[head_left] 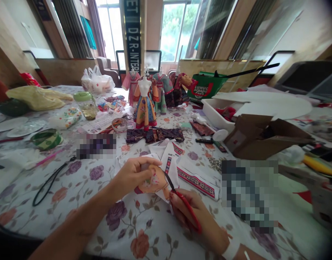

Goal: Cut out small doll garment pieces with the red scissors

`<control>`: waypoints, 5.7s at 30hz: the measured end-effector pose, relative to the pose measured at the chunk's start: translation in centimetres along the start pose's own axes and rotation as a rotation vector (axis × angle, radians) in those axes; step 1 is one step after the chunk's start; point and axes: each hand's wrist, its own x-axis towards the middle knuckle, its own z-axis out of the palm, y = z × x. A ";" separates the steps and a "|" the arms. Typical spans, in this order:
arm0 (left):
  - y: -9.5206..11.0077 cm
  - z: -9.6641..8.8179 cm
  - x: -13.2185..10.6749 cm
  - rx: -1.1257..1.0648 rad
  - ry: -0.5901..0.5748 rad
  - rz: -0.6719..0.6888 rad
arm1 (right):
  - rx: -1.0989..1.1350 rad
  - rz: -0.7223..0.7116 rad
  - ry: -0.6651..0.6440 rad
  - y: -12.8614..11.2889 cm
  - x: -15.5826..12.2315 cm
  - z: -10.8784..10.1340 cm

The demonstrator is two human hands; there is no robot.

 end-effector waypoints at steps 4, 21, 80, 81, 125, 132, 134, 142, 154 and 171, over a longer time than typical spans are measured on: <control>-0.4 0.0 0.2 0.031 0.016 0.049 | 0.062 0.025 0.033 -0.2 0.1 0.1; -1.3 1.7 -0.1 0.164 0.121 0.107 | -0.042 -0.035 -0.027 -0.9 -0.2 -0.1; -1.5 3.0 -0.5 0.070 0.262 0.087 | -0.069 0.037 -0.016 -0.8 -0.2 0.2; -1.5 3.0 -0.5 0.074 0.262 0.080 | -0.076 0.034 -0.015 -0.8 -0.2 0.2; -1.3 3.3 -0.6 0.021 0.273 0.061 | -0.031 0.060 -0.013 0.0 -0.1 0.2; -1.7 3.6 -0.7 -0.032 0.285 0.038 | -0.029 0.045 -0.006 0.4 0.0 0.2; -1.9 3.7 -0.7 -0.055 0.280 0.028 | -0.033 0.054 0.000 0.3 0.0 0.3; -1.8 3.8 -0.8 -0.069 0.283 0.034 | -0.017 0.072 -0.005 0.2 0.0 0.3; -1.2 3.7 -0.8 0.028 0.367 0.134 | -0.020 0.061 0.000 0.1 0.0 0.2; -1.1 3.6 -0.7 0.006 0.367 0.128 | -0.030 0.062 -0.005 -0.2 -0.1 0.4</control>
